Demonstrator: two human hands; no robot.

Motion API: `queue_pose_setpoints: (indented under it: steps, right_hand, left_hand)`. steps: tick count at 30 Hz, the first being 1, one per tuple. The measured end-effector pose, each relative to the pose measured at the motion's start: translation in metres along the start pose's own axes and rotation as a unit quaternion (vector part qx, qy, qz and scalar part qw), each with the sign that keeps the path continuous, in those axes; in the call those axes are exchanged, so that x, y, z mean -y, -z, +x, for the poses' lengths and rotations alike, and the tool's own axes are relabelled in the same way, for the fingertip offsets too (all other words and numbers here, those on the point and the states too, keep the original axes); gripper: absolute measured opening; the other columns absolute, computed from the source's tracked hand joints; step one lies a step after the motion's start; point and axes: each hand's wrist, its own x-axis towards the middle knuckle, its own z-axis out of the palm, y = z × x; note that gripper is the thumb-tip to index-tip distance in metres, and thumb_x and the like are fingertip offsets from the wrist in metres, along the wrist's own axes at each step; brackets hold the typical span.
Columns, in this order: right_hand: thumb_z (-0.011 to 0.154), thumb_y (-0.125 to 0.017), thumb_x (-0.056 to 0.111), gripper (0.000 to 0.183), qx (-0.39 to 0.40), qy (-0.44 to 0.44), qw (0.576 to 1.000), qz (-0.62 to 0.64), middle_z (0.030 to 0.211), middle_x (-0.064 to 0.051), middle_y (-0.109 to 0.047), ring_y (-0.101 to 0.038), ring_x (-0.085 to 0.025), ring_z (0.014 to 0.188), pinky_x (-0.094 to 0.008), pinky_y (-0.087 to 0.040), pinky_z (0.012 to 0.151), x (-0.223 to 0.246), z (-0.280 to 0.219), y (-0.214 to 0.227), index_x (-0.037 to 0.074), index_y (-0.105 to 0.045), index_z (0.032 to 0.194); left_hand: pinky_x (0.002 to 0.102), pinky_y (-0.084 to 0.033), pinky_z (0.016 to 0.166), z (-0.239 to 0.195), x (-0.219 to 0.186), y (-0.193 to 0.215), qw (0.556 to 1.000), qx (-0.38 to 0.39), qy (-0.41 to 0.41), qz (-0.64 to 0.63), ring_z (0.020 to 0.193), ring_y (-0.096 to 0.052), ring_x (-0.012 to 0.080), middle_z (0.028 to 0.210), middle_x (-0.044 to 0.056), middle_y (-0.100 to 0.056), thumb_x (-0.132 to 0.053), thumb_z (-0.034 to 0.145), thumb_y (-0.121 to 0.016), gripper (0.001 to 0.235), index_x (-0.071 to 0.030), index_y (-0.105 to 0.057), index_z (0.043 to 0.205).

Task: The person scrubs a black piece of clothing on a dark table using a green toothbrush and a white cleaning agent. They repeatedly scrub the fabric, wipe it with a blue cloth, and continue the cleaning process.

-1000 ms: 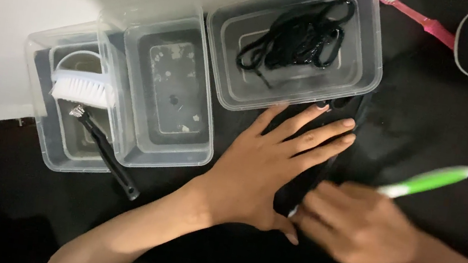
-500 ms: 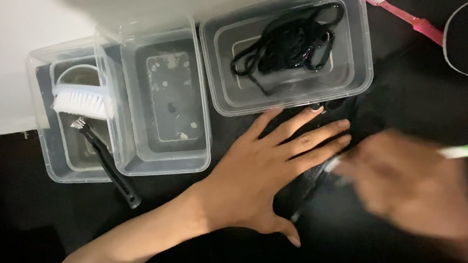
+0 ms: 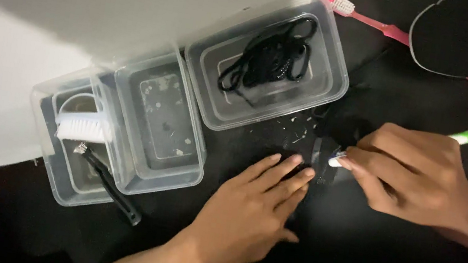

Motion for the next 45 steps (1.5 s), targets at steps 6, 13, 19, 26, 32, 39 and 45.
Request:
queue_pose_setpoints:
  steps: [6, 13, 19, 26, 32, 39, 45]
  right_hand:
    - [0.093, -0.072, -0.001, 0.015, -0.022, 0.009, 0.999, 0.028, 0.074, -0.012, -0.059, -0.057, -0.024, 0.057, -0.03, -0.041, 0.049, -0.004, 0.003, -0.002, -0.001, -0.067, 0.078]
    - [0.09, -0.067, -0.002, 0.009, -0.059, 0.012, 0.993, 0.099, 0.072, -0.017, -0.058, -0.052, -0.025, 0.052, -0.029, -0.041, 0.047, 0.003, -0.001, 0.001, -0.007, -0.065, 0.083]
    - [0.091, -0.062, 0.003, 0.009, -0.008, -0.034, 0.991, 0.127, 0.081, -0.017, -0.059, -0.056, -0.027, 0.061, -0.033, -0.043, 0.055, 0.02, -0.002, 0.012, -0.005, -0.066, 0.088]
    - [0.089, -0.057, -0.014, 0.023, 0.168, 0.067, 0.983, 0.033, 0.093, -0.007, -0.056, -0.053, -0.023, 0.07, -0.035, -0.046, 0.057, 0.016, -0.012, 0.007, 0.005, -0.064, 0.099]
    - [0.092, -0.06, -0.007, 0.019, 0.168, 0.061, 0.98, 0.091, 0.099, -0.013, -0.057, -0.054, -0.026, 0.073, -0.039, -0.045, 0.057, 0.014, -0.016, -0.006, -0.001, -0.065, 0.109]
    - [0.097, -0.063, 0.002, 0.009, 0.063, 0.074, 0.993, 0.06, 0.095, -0.008, -0.06, -0.052, -0.022, 0.061, -0.033, -0.041, 0.049, 0.008, -0.019, -0.013, 0.004, -0.07, 0.103]
    - [0.098, -0.057, 0.0, 0.01, 0.079, 0.037, 0.996, 0.026, 0.088, -0.014, -0.057, -0.055, -0.024, 0.061, -0.035, -0.046, 0.044, 0.023, -0.035, -0.018, -0.003, -0.064, 0.104]
  left_hand:
    - [0.051, -0.037, 0.119, 0.011, 0.005, 0.001, 0.996, 0.025, 0.047, 0.065, 0.15, -0.04, 0.0308, 0.161, 0.009, -0.046, -0.051, 0.086, -0.076, 0.088, 0.0, -0.048, 0.151]
    - [0.052, -0.031, 0.126, 0.01, 0.02, 0.005, 0.999, 0.032, 0.0, 0.02, 0.157, -0.033, 0.03, 0.167, 0.007, -0.037, -0.045, 0.096, -0.073, 0.075, -0.019, -0.04, 0.158]
    - [0.052, -0.022, 0.131, 0.018, 0.021, 0.006, 0.998, 0.005, 0.045, -0.044, 0.16, -0.03, 0.0321, 0.17, 0.007, -0.034, -0.061, 0.102, -0.032, 0.074, -0.016, -0.036, 0.16]
    - [0.059, -0.014, 0.132, 0.013, 0.022, 0.001, 0.994, 0.004, 0.026, -0.108, 0.161, -0.025, 0.0306, 0.168, 0.008, -0.035, -0.039, 0.102, -0.055, 0.064, -0.011, -0.041, 0.157]
    - [0.057, -0.021, 0.129, 0.022, 0.018, 0.005, 0.998, 0.022, 0.042, -0.037, 0.16, -0.024, 0.03, 0.169, 0.004, -0.032, -0.058, 0.081, -0.083, 0.098, -0.017, -0.04, 0.158]
    - [0.061, -0.018, 0.126, 0.03, 0.024, 0.012, 0.997, 0.038, 0.036, -0.049, 0.159, -0.023, 0.0317, 0.169, 0.006, -0.031, -0.069, 0.075, -0.074, 0.105, -0.012, -0.04, 0.157]
    - [0.055, -0.03, 0.126, 0.032, 0.03, 0.007, 0.997, -0.034, 0.039, -0.061, 0.156, -0.037, 0.0308, 0.163, 0.004, -0.045, -0.012, 0.095, -0.047, 0.059, -0.014, -0.048, 0.153]
